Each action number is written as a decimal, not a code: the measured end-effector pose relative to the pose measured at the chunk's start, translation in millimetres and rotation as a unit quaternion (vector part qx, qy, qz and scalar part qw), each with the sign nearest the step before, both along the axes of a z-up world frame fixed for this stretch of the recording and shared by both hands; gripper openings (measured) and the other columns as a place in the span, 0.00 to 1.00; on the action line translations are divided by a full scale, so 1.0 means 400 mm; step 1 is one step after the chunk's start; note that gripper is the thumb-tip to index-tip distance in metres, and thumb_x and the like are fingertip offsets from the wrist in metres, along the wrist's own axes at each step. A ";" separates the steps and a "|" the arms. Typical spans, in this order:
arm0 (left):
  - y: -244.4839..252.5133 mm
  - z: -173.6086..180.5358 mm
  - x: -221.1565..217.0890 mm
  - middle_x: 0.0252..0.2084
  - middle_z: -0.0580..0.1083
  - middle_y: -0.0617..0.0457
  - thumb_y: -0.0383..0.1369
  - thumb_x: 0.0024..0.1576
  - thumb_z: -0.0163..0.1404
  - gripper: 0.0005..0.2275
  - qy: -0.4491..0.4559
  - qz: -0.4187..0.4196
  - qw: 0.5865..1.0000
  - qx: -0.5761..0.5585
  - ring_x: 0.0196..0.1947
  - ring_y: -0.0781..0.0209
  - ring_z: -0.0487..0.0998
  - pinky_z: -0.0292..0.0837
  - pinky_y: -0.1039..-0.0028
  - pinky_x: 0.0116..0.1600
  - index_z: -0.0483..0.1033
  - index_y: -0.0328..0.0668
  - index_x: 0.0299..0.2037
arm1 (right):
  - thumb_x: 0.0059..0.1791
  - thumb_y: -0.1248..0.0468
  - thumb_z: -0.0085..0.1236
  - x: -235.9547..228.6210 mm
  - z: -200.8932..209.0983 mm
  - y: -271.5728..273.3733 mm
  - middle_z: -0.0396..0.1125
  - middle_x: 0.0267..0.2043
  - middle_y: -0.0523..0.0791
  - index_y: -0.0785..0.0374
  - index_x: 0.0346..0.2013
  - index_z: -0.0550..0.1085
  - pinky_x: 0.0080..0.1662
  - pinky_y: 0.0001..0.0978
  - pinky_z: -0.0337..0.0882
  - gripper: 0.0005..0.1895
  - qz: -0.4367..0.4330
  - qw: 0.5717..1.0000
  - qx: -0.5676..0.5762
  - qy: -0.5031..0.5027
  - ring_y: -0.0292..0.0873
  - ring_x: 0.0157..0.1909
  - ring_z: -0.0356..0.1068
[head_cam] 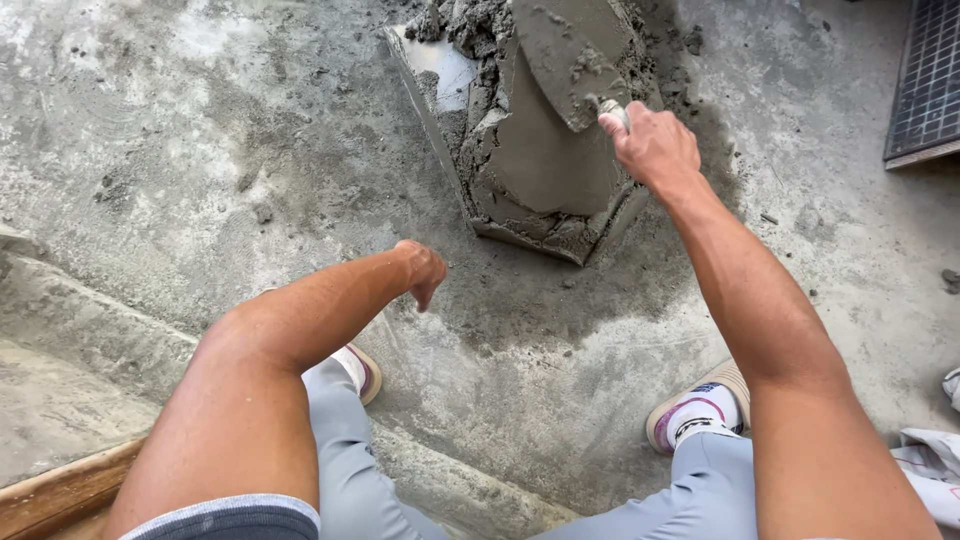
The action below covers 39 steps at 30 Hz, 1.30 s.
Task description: Smoothing wet mortar on a hawk using a trowel.
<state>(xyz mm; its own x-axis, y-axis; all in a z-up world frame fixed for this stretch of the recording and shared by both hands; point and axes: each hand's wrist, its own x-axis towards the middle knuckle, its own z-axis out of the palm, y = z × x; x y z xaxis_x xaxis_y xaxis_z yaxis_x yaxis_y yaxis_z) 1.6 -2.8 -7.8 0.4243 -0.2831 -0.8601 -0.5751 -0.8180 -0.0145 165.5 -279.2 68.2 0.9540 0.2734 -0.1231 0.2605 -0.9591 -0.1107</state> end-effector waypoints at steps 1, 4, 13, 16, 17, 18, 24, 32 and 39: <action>-0.002 -0.002 0.004 0.36 0.76 0.59 0.48 0.45 0.56 0.17 -0.001 0.000 1.000 0.000 0.30 0.67 0.73 0.69 0.82 0.34 0.76 0.52 0.41 | 0.56 0.46 0.34 -0.017 0.017 0.006 0.58 0.18 0.43 0.65 0.37 0.66 0.15 0.31 0.57 0.24 0.000 1.000 0.000 -0.001 0.38 0.14 0.53; -0.006 -0.012 0.009 0.53 0.70 0.56 0.46 0.44 0.56 0.24 0.039 0.025 0.998 0.032 0.55 0.58 0.68 0.68 0.59 0.54 0.70 0.48 0.50 | 0.57 0.45 0.31 -0.057 0.046 0.022 0.61 0.23 0.50 0.66 0.39 0.66 0.33 0.45 0.69 0.27 0.020 0.999 0.027 0.035 0.51 0.29 0.66; -0.011 0.023 0.013 0.53 0.70 0.56 0.45 0.45 0.55 0.24 0.040 0.022 0.998 0.033 0.56 0.58 0.68 0.68 0.61 0.54 0.70 0.46 0.50 | 0.57 0.45 0.28 -0.081 -0.009 0.032 0.58 0.20 0.44 0.65 0.37 0.66 0.25 0.32 0.68 0.27 0.108 0.993 -0.055 0.007 0.41 0.21 0.62; -0.011 0.018 0.017 0.53 0.70 0.56 0.44 0.46 0.56 0.23 0.039 0.026 0.998 0.033 0.55 0.58 0.68 0.68 0.61 0.54 0.70 0.46 0.50 | 0.56 0.47 0.29 -0.101 -0.017 0.040 0.57 0.19 0.43 0.65 0.37 0.66 0.24 0.31 0.67 0.25 0.117 0.991 -0.064 0.019 0.40 0.20 0.61; -0.010 0.019 0.016 0.53 0.70 0.55 0.44 0.46 0.55 0.23 0.039 0.025 0.998 0.033 0.56 0.58 0.68 0.68 0.61 0.54 0.70 0.45 0.51 | 0.56 0.47 0.29 -0.111 -0.015 0.044 0.57 0.20 0.43 0.65 0.37 0.66 0.24 0.30 0.67 0.25 0.127 0.989 -0.074 0.023 0.39 0.20 0.61; -0.009 0.019 0.016 0.53 0.70 0.55 0.45 0.46 0.55 0.24 0.039 0.023 0.998 0.032 0.56 0.57 0.68 0.68 0.60 0.54 0.70 0.45 0.51 | 0.56 0.48 0.29 -0.121 -0.012 0.048 0.58 0.20 0.43 0.65 0.37 0.66 0.24 0.29 0.66 0.24 0.137 0.987 -0.084 0.026 0.39 0.20 0.61; 0.000 0.011 0.018 0.52 0.70 0.55 0.45 0.45 0.56 0.23 0.031 0.023 0.999 0.025 0.55 0.58 0.68 0.68 0.62 0.54 0.71 0.45 0.50 | 0.55 0.46 0.27 -0.129 -0.077 0.029 0.61 0.23 0.43 0.61 0.37 0.65 0.23 0.25 0.66 0.24 0.192 0.972 -0.133 0.029 0.35 0.19 0.60; -0.003 0.017 0.021 0.51 0.71 0.55 0.45 0.45 0.56 0.23 0.027 0.029 0.999 0.021 0.54 0.58 0.69 0.69 0.64 0.53 0.71 0.46 0.49 | 0.54 0.47 0.28 -0.195 -0.132 0.029 0.64 0.26 0.45 0.60 0.39 0.65 0.23 0.26 0.67 0.22 0.237 0.954 -0.173 0.064 0.36 0.21 0.62; -0.006 0.047 0.025 0.53 0.70 0.54 0.43 0.47 0.54 0.22 0.041 0.032 0.998 0.021 0.55 0.57 0.68 0.67 0.63 0.55 0.70 0.44 0.51 | 0.53 0.50 0.33 -0.241 -0.138 0.043 0.64 0.28 0.45 0.61 0.39 0.65 0.25 0.27 0.70 0.18 0.260 0.940 -0.158 0.157 0.38 0.23 0.65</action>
<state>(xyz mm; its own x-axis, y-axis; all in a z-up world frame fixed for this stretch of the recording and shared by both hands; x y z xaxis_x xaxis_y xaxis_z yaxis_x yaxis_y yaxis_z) 11.6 -5.3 10.9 0.3682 -0.2210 -0.9031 -0.5227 -0.8525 -0.0045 69.0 -262.1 13.2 0.6053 0.5944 -0.5294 0.7048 -0.7093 0.0096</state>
